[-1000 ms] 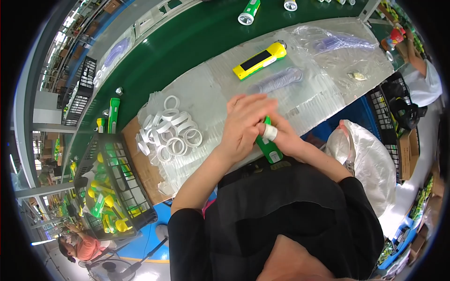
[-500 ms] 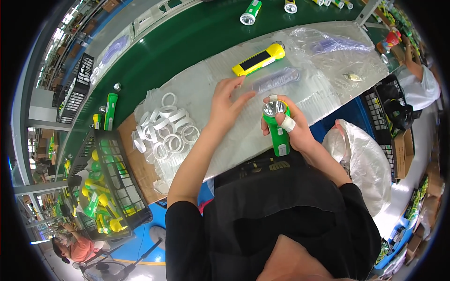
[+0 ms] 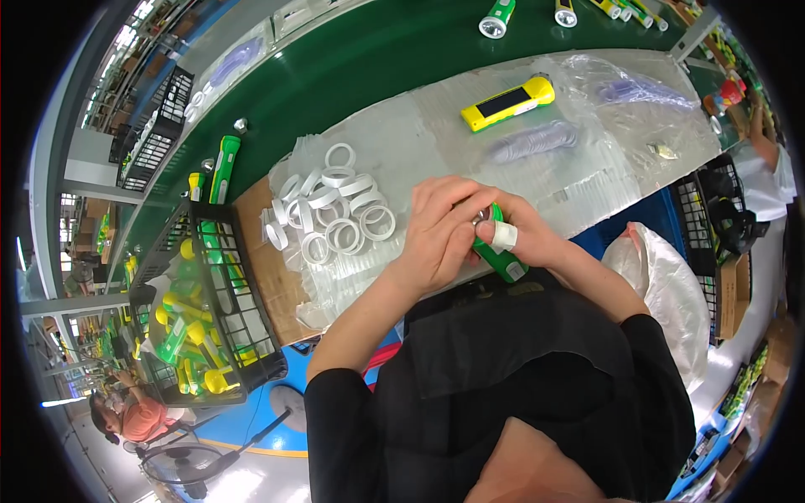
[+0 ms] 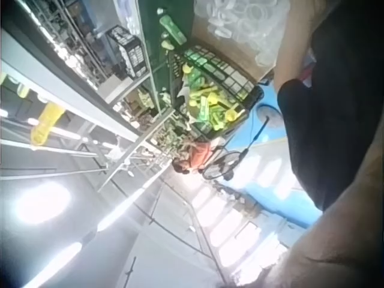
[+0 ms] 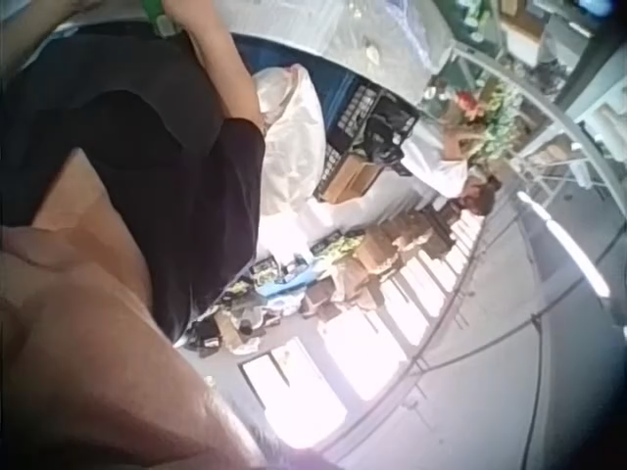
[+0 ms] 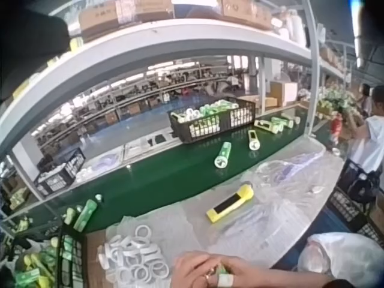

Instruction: Assemble portable flashlights by attaching lens caps and reflectors to the flashlight bodies.

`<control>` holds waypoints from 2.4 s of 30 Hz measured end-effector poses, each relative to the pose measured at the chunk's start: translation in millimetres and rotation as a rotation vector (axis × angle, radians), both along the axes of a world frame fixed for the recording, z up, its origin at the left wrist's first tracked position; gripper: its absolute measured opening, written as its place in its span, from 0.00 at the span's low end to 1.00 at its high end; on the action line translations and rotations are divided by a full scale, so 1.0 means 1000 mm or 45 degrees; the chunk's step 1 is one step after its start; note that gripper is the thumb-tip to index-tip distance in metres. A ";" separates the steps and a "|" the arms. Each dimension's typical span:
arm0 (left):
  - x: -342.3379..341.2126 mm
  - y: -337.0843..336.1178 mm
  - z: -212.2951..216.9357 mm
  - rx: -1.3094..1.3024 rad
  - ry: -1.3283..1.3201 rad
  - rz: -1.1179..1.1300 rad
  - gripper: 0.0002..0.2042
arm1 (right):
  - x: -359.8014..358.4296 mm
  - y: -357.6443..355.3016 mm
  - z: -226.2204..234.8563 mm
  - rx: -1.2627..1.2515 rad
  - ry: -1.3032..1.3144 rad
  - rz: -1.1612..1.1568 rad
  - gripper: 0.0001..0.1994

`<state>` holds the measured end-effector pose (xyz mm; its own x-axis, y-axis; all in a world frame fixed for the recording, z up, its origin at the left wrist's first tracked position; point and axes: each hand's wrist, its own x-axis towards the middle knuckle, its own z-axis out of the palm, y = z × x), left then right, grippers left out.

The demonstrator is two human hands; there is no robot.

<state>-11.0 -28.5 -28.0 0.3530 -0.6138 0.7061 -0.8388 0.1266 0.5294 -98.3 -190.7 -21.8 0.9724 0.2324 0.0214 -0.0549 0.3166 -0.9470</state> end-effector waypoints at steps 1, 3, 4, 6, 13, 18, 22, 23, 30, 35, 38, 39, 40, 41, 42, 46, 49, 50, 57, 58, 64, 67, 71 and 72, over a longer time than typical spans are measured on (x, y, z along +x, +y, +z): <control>-0.001 0.001 -0.002 -0.044 0.046 -0.012 0.16 | 0.003 0.004 -0.001 0.003 0.002 0.011 0.18; 0.008 0.003 -0.003 -0.093 0.003 0.027 0.15 | 0.014 0.013 -0.001 0.024 0.033 -0.015 0.18; 0.013 0.005 -0.002 -0.144 -0.043 0.055 0.14 | 0.019 0.018 -0.004 0.028 0.022 0.009 0.18; 0.017 0.008 -0.002 -0.133 -0.072 0.095 0.13 | 0.025 0.028 -0.011 -0.197 -0.330 -0.266 0.17; 0.094 0.036 0.023 0.112 -0.073 0.667 0.22 | 0.081 0.015 0.005 -0.054 -0.330 -0.267 0.27; 0.152 0.057 0.033 1.420 0.125 0.964 0.28 | 0.107 0.017 -0.007 -0.065 -0.338 -0.382 0.25; 0.166 0.069 0.013 1.345 0.100 0.808 0.19 | 0.105 0.020 -0.009 -0.099 -0.390 -0.364 0.23; 0.165 0.069 0.008 1.338 0.098 0.792 0.19 | 0.103 0.020 -0.010 -0.110 -0.386 -0.378 0.23; 0.085 0.038 0.059 0.022 0.536 0.193 0.11 | 0.107 0.017 -0.012 -0.085 -0.454 -0.371 0.19; 0.075 0.033 0.065 0.191 0.003 0.205 0.14 | 0.107 0.014 -0.015 -0.223 -0.576 -0.322 0.23; 0.073 0.032 0.068 0.222 0.040 0.199 0.15 | 0.104 0.011 -0.018 -0.102 -0.493 -0.216 0.28; 0.072 0.032 0.071 0.263 0.068 0.189 0.14 | 0.103 0.009 -0.018 -0.101 -0.496 -0.218 0.28; 0.072 0.032 0.072 0.262 0.065 0.187 0.14 | 0.104 0.005 -0.019 -0.149 -0.514 -0.248 0.30; 0.073 0.031 0.072 0.281 0.076 0.177 0.15 | 0.105 0.001 -0.019 -0.197 -0.530 -0.280 0.32; 0.073 0.030 0.073 0.301 0.088 0.168 0.16 | 0.105 0.000 -0.014 -0.199 -0.531 -0.281 0.32; 0.067 0.024 0.078 0.358 0.084 0.129 0.18 | 0.099 -0.035 0.016 -0.585 -0.932 -0.335 0.31; 0.064 0.014 0.070 0.306 0.034 0.089 0.20 | 0.094 -0.061 0.046 -1.051 -1.188 -0.383 0.26; 0.062 0.010 0.065 0.266 -0.017 0.127 0.20 | 0.091 -0.062 0.062 -1.182 -1.118 -0.246 0.25; 0.051 -0.020 0.040 0.171 0.170 0.175 0.19 | 0.097 -0.059 0.127 -1.783 -0.919 0.390 0.17; 0.050 -0.021 0.040 0.167 0.172 0.168 0.19 | 0.099 -0.060 0.128 -1.792 -0.893 0.419 0.16; 0.055 -0.025 0.035 0.110 0.093 0.170 0.19 | 0.103 -0.045 0.138 -2.085 -0.564 0.479 0.16; 0.056 -0.026 0.034 0.093 0.177 0.207 0.19 | 0.102 -0.025 0.141 -2.363 -0.280 0.342 0.19; 0.065 -0.033 0.032 0.087 0.219 0.188 0.18 | 0.101 -0.069 0.105 -1.954 -0.991 -0.092 0.21; 0.065 -0.033 0.031 0.064 0.256 0.147 0.18 | 0.105 -0.070 0.106 -1.957 -0.991 -0.091 0.21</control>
